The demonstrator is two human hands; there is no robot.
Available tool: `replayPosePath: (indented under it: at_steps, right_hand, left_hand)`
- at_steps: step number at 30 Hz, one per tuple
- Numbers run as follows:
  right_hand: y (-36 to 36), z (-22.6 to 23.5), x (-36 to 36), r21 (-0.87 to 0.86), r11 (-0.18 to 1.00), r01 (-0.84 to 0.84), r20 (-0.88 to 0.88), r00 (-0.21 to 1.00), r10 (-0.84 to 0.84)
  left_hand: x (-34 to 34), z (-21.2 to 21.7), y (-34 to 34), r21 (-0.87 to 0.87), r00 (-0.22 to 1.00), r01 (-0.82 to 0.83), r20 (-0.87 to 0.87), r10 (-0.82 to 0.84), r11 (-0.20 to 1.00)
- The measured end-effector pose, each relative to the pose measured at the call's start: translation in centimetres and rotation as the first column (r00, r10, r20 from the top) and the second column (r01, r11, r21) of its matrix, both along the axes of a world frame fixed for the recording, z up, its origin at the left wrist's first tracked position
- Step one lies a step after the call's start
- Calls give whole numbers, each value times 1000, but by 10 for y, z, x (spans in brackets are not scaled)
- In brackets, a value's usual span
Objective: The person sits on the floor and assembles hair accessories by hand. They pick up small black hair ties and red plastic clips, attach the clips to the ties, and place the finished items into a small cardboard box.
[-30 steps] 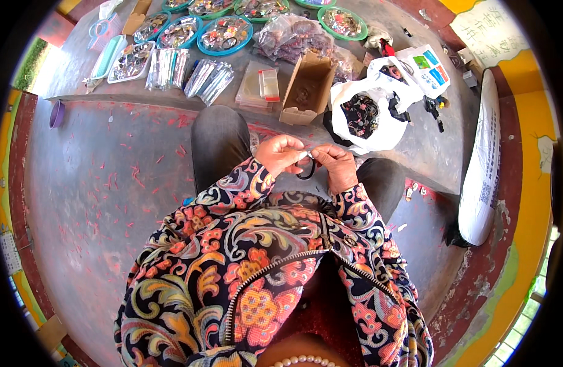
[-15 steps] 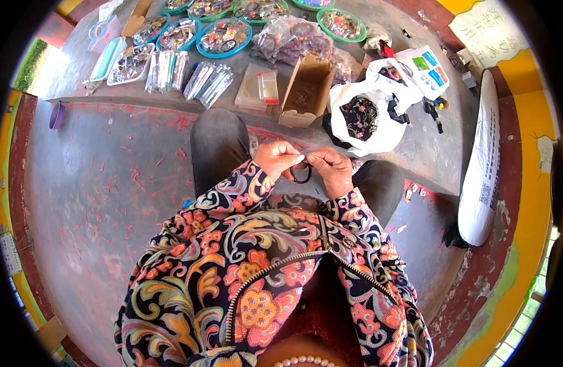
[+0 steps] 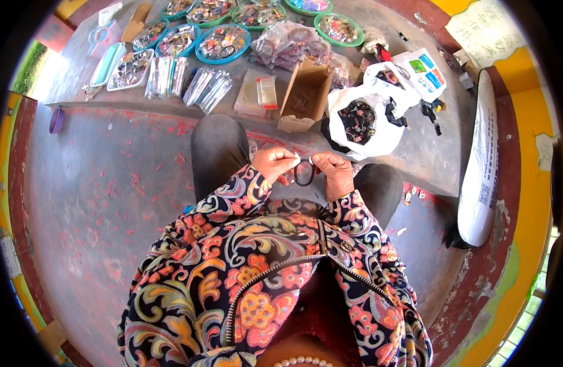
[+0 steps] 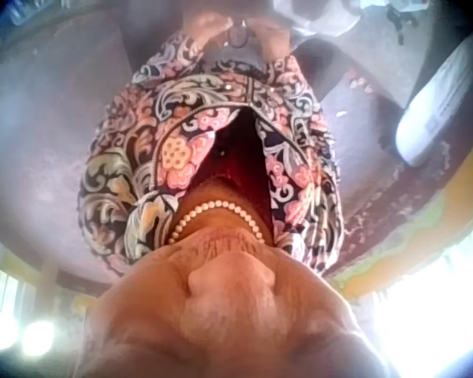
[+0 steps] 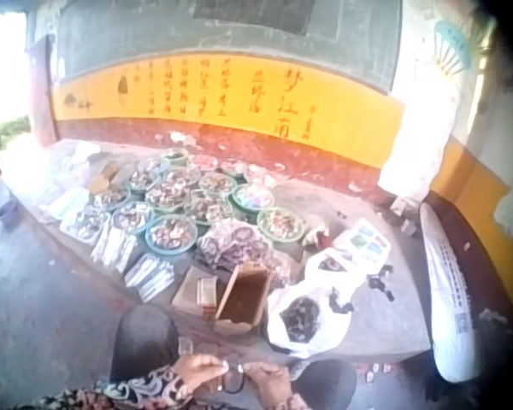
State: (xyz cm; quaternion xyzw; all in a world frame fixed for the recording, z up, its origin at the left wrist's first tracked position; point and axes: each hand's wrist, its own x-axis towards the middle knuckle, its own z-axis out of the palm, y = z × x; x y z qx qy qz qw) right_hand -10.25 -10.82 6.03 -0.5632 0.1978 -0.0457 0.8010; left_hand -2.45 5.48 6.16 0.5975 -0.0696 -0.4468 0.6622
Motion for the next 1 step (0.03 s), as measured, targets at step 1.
replayPosePath:
  at_steps: [1]
  right_hand:
    - [0, -2, 0, -2, 1000, -4, -2, 1000, 4]
  left_hand:
    - [1, -4, 0, 4, 1000, 1, 8, -1, 1000]
